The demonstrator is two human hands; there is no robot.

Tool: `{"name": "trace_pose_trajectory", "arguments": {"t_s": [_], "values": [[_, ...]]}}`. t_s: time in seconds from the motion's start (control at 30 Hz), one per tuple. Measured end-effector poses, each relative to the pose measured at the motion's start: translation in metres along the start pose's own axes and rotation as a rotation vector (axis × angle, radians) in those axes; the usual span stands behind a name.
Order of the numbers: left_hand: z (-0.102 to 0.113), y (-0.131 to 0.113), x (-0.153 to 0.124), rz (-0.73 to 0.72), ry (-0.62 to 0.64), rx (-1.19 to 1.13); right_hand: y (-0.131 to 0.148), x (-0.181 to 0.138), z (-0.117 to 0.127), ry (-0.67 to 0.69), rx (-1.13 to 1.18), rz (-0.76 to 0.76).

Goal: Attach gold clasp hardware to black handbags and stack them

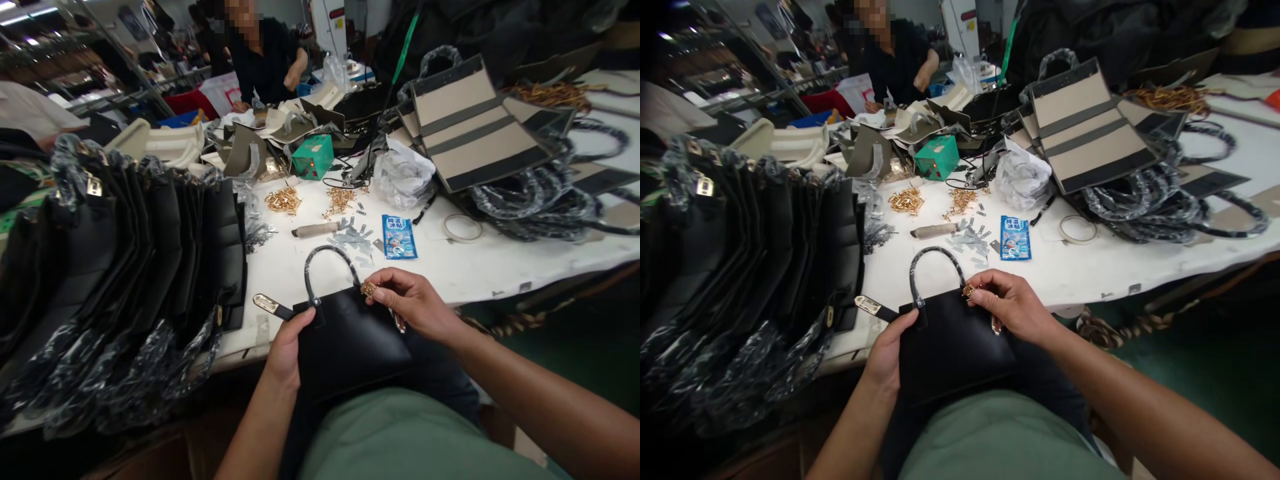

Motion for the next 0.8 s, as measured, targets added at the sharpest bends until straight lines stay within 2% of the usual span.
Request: {"name": "trace_pose_trajectory", "arguments": {"t_s": [0.17,0.33,0.53,0.67,0.8], "values": [[-0.006,-0.004,0.005,-0.058,-0.025,0.029,-0.006,0.005,0.011,-0.001,0.086,-0.006],[-0.014,-0.008,0.012,-0.083,0.008,0.092,-0.002,0.008,0.018,0.003,0.139,0.114],[-0.010,-0.012,0.015,-0.144,-0.021,0.185,0.001,0.009,0.021,0.026,0.132,0.130],[-0.011,-0.015,0.011,-0.177,-0.057,0.210,0.023,0.001,0.027,0.043,-0.046,0.147],[-0.014,-0.021,0.006,-0.244,-0.104,0.213,0.052,-0.008,0.031,0.194,-0.409,0.177]]}}
Point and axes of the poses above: each hand's wrist, its own x-axis towards the middle knuckle, its own z-axis out of the back of the hand, y = z × x, the point moved 4 cm from there along x, towards the middle knuckle, and after that the axes turned 11 degrees about y, right-handed, at the moved point
